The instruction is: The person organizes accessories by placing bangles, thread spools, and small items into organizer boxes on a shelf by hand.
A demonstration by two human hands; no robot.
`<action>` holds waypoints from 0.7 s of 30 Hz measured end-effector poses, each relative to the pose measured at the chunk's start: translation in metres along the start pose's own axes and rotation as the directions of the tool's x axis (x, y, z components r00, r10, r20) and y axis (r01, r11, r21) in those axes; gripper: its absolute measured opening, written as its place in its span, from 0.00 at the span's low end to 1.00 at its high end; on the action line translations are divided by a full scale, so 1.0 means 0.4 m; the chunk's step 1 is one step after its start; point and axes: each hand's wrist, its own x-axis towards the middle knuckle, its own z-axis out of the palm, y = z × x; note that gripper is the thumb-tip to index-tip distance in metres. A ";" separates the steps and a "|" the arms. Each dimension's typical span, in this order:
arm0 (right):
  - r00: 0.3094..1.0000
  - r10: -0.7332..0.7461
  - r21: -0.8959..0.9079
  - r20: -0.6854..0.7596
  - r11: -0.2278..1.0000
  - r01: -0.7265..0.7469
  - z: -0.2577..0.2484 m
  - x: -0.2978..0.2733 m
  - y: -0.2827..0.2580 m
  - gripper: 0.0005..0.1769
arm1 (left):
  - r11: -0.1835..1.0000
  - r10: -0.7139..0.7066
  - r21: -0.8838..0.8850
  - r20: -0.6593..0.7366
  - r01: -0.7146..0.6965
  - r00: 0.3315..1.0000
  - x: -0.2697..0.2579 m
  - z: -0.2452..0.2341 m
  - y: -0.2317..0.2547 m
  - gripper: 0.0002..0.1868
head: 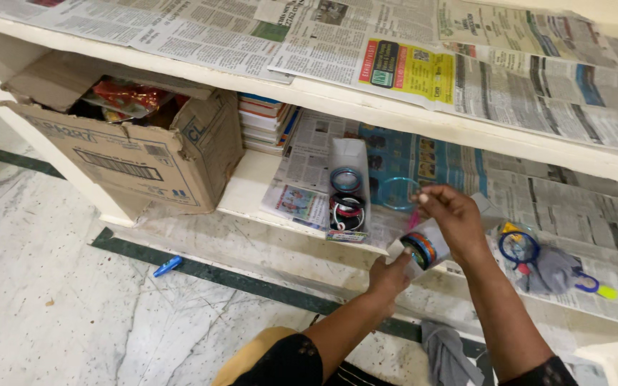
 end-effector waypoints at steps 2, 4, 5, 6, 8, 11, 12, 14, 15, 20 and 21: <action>0.999 -0.018 0.087 -0.032 0.996 0.021 -0.039 -0.059 -0.003 0.11 | 0.998 -0.047 0.044 0.000 0.047 0.999 0.028 -0.019 -0.009 0.36; 0.998 0.019 0.084 -0.068 0.996 -0.013 -0.075 -0.120 -0.001 0.11 | 0.991 -0.094 0.093 -0.001 0.094 0.996 0.021 -0.030 -0.012 0.39; 0.995 0.054 0.086 -0.089 0.995 -0.046 -0.092 -0.145 -0.002 0.10 | 0.987 -0.084 0.136 -0.018 0.086 0.996 0.004 -0.041 -0.004 0.36; 0.993 0.056 0.086 -0.102 0.995 -0.047 -0.105 -0.162 -0.002 0.10 | 0.981 -0.071 0.177 -0.036 0.076 0.997 -0.014 -0.046 0.009 0.34; 0.994 0.046 0.097 -0.103 0.995 -0.036 -0.126 -0.187 -0.001 0.10 | 0.967 0.114 0.234 -0.040 -0.102 0.993 -0.065 -0.039 0.031 0.30; 0.987 0.094 0.074 -0.133 0.994 -0.085 -0.149 -0.210 0.006 0.10 | 0.870 0.442 0.254 -0.023 -0.422 0.897 -0.150 -0.004 0.093 0.24; 0.986 0.100 0.080 -0.133 0.993 -0.090 -0.149 -0.214 0.011 0.10 | 0.800 0.575 0.216 -0.012 -0.560 0.818 -0.177 0.009 0.119 0.21; 0.991 0.106 0.101 -0.078 0.990 -0.098 -0.142 -0.216 0.019 0.10 | 0.824 0.514 0.244 0.059 -0.512 0.856 -0.213 0.027 0.179 0.21; 0.991 0.108 0.105 -0.073 0.989 -0.100 -0.135 -0.220 0.022 0.10 | 0.843 0.448 0.268 0.129 -0.466 0.885 -0.227 0.030 0.199 0.21; 0.987 0.161 0.066 0.010 0.985 -0.162 -0.111 -0.226 0.017 0.11 | 0.797 0.544 0.149 0.242 -0.585 0.804 -0.236 0.040 0.202 0.16; 0.987 0.160 0.065 0.012 0.985 -0.161 -0.108 -0.223 0.015 0.11 | 0.808 0.539 0.122 0.245 -0.577 0.806 -0.232 0.038 0.201 0.16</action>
